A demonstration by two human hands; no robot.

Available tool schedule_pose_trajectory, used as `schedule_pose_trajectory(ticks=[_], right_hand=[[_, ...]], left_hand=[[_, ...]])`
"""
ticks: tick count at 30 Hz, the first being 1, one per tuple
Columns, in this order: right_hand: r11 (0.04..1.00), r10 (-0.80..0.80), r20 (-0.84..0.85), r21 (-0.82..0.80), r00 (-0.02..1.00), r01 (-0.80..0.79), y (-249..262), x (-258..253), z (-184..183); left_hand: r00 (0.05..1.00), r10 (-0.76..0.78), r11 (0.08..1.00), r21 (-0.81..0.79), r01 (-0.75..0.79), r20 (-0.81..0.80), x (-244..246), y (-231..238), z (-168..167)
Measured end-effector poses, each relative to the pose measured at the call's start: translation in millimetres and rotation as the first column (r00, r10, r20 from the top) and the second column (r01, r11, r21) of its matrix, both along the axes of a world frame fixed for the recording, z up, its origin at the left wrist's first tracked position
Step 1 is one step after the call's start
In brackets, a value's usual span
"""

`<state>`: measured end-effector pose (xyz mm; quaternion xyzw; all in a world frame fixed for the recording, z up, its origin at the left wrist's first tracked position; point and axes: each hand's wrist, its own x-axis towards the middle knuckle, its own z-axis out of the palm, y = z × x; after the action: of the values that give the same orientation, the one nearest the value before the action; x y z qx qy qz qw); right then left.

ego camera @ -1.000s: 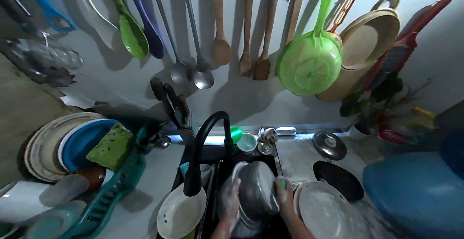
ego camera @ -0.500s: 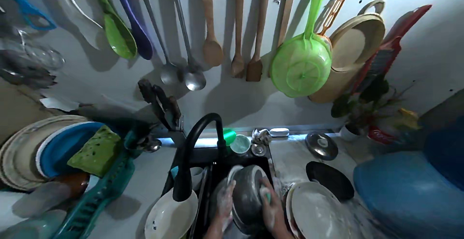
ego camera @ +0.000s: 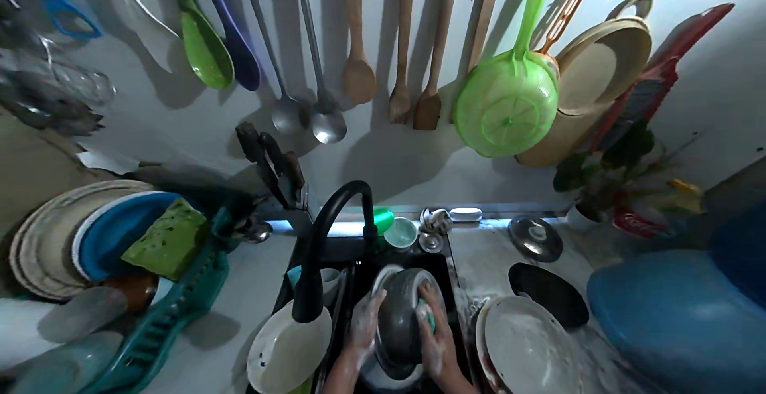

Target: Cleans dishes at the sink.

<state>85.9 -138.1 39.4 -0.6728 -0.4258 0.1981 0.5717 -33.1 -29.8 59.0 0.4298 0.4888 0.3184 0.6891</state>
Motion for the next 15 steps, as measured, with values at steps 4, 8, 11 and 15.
schedule_pose_trajectory(ticks=[4, 8, 11, 15], right_hand=[[0.982, -0.19, -0.053, 0.015, 0.98, 0.191, 39, 35, 0], [0.88, -0.452, -0.316, -0.314, 0.834, 0.357, 63, 67, -8], [0.826, -0.492, -0.392, -0.491, 0.777, 0.276, 59, 60, -15], [0.784, -0.302, -0.327, -0.619, 0.895, 0.039, 38, 33, -32]], left_hand=[[0.986, -0.145, 0.987, 0.058, 0.15, -0.085, -4, -4, 13], [0.92, -0.262, 0.925, 0.195, 0.326, -0.292, -4, -7, 40], [0.814, -0.35, 0.86, 0.186, 0.476, -0.464, -1, -7, 73], [0.675, -0.408, 0.768, 0.169, 0.618, -0.615, 8, -9, 96]])
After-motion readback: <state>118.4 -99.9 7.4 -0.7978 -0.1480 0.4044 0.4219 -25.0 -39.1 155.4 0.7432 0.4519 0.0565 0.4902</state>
